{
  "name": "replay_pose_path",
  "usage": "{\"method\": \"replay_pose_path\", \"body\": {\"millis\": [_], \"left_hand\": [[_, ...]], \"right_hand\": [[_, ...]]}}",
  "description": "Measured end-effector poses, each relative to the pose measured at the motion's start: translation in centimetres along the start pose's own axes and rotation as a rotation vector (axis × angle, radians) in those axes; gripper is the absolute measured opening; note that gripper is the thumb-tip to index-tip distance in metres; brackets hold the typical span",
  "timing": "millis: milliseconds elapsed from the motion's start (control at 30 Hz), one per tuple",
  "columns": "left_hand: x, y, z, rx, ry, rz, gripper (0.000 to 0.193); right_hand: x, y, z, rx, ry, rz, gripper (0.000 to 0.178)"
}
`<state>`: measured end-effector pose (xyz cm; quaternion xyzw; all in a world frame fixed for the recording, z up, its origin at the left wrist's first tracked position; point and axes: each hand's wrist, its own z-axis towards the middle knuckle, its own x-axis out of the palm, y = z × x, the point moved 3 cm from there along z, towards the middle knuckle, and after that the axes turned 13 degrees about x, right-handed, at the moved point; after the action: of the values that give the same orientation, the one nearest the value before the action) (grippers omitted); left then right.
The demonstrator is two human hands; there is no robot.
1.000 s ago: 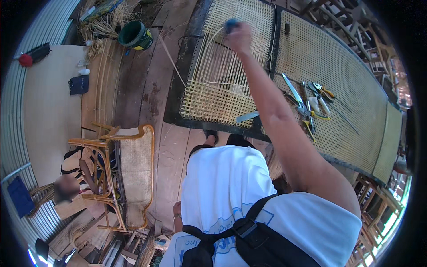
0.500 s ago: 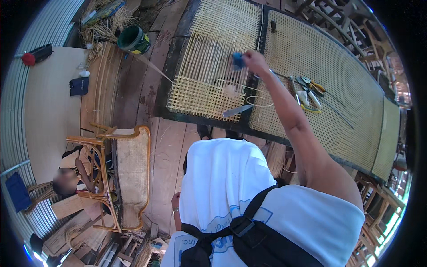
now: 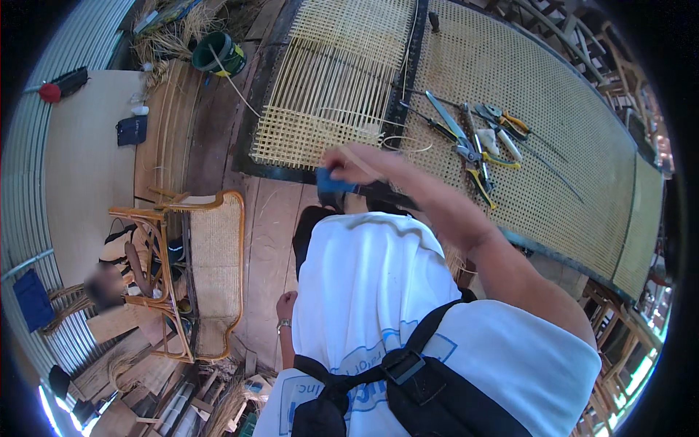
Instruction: The recorder is weaving bamboo or rattan strips into a chair seat or back using various hand tools.
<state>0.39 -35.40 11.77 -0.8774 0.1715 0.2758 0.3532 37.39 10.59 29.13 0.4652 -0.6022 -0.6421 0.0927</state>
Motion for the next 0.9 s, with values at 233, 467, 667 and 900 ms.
{"method": "replay_pose_path", "body": {"millis": [233, 467, 667, 900], "left_hand": [[-3.4, -6.1, -0.9, 0.053, 0.023, 0.077, 0.032], [-3.7, -5.1, 2.3, 0.078, 0.13, 0.197, 0.032], [-7.3, -13.0, 6.9, -0.137, 0.193, -0.029, 0.033], [-8.8, -14.3, 15.4, -0.169, 0.217, -0.232, 0.028]], "right_hand": [[-17.8, -10.5, -3.9, 0.544, -1.312, -0.222, 0.022], [-2.9, -3.7, 2.4, 0.439, -0.822, -0.018, 0.011], [-6.8, -2.9, -2.7, 0.715, -1.217, 0.174, 0.015], [-4.0, 3.0, 10.5, 0.718, -0.959, 0.047, 0.016]]}}
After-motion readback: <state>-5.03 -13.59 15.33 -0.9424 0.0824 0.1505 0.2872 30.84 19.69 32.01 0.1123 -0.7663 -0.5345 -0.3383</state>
